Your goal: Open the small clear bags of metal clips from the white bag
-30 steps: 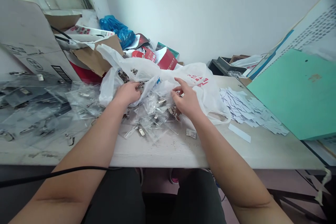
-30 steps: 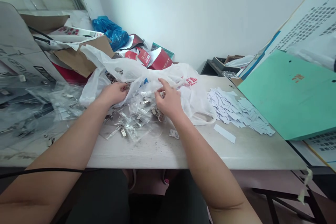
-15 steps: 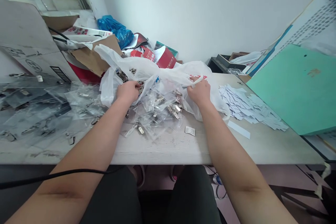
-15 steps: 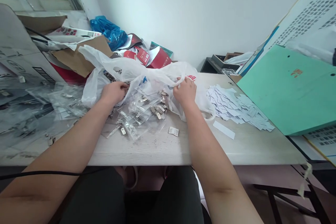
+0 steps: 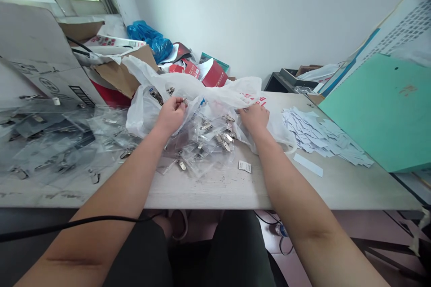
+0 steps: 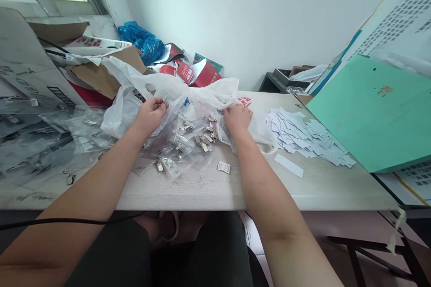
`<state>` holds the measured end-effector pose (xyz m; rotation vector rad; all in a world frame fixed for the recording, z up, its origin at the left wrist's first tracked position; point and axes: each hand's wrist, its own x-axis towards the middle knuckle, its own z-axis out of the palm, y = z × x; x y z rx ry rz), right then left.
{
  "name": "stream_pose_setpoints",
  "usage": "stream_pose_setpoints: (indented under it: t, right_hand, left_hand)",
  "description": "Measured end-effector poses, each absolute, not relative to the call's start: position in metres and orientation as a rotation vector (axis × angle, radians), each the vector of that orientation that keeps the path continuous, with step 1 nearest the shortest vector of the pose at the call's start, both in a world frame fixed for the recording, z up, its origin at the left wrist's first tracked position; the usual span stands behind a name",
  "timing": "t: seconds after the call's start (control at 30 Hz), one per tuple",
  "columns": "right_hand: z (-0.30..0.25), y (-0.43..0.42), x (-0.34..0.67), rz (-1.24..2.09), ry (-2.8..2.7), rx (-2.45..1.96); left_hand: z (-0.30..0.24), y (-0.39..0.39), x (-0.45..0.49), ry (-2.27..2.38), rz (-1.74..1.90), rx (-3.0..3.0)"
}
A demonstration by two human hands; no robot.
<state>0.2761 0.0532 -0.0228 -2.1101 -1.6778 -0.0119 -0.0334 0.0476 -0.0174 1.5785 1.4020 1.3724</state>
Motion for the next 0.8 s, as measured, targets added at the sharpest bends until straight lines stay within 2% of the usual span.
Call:
stream_pose_setpoints:
  t: [0.13,0.3,0.53,0.63,0.8]
  right_hand:
    - [-0.021,0.053,0.277,-0.140,-1.656,-1.900]
    - [-0.017,0.051,0.286,-0.227,-1.309,-1.369]
    - [0.036,0.009,0.289,-0.210,-0.852,-0.815]
    - [0.046,-0.022,0.269,-0.180,-0.980,-0.651]
    - [0.020,-0.042,0.224,0.097,-1.798,-0.738]
  left_hand:
    - [-0.012,0.044,-0.032,1.417,1.453,1.505]
    - [-0.002,0.040,-0.032,1.392,1.614,1.374]
    - [0.015,0.014,-0.012,1.147,1.743,1.345]
    - [0.022,0.000,-0.002,0.904,1.555,1.260]
    - [0.025,-0.010,0.004,0.704,1.176,1.056]
